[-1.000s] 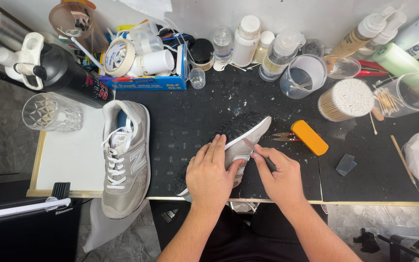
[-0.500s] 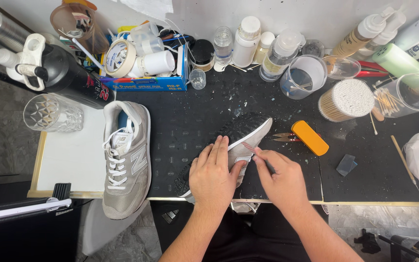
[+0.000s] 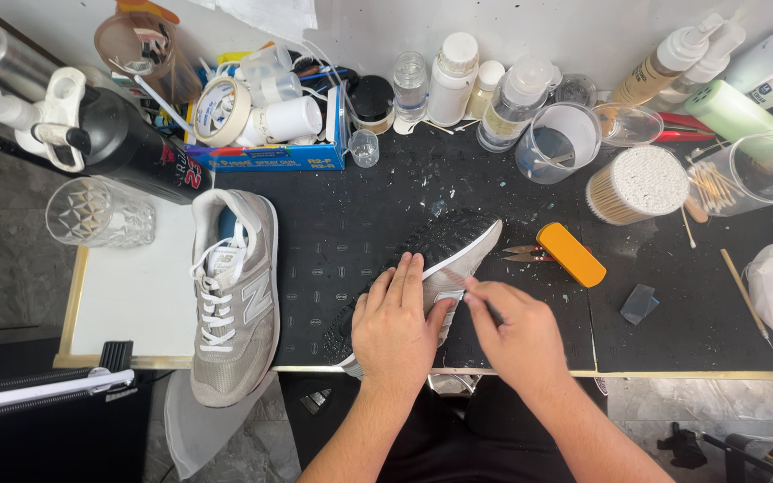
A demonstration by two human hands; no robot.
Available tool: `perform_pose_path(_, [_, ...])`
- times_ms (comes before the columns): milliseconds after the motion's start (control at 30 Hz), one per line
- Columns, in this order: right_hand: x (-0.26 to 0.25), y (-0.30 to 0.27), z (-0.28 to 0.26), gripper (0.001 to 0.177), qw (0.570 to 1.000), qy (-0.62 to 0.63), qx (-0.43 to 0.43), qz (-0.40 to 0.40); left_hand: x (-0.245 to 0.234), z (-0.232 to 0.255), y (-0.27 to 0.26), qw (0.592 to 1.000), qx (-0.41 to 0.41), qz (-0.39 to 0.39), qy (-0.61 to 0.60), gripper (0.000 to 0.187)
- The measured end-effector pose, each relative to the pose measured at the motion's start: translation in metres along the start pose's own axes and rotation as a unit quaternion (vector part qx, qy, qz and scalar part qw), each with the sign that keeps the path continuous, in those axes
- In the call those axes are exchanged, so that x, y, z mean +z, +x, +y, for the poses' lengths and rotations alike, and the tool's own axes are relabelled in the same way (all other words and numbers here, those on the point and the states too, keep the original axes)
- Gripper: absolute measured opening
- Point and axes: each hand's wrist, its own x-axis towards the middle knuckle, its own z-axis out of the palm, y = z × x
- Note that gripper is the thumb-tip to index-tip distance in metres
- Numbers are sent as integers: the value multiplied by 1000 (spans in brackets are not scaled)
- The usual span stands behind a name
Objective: The person cleans a grey New Balance sneaker on a cluttered workbench. They use a small metal tool to scrape the toe box and side panels, then switch to a yellow sponge to wipe the upper and laces. The person rotates the shoe to access different areas, including the heel and sole edge, while the other sneaker remains on the table.
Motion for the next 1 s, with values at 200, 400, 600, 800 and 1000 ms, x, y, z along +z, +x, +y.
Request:
perform_pose_path(200, [-2,1,-3,12,999,-4,39,-3,-2,1,2,1000,9,5,-7,70])
perform_pose_path(400, [-6,4,-3,13,999,-21,26,-13,-3,1,0,1000,5,-4,-10,71])
perform_pose_path(600, [-6,4,-2,14,999,-11,31,-39,-3,1,0,1000,4,-3,-15,70])
perform_pose_path(800, [-6,3,6,15,998,27,19,-46,-1,-1,-3,1000,6,-5,-18,70])
perform_pose_path(1000, [-6,7,8,16,998,24,14,-54,0,-2,-3,1000,9,-3,-10,70])
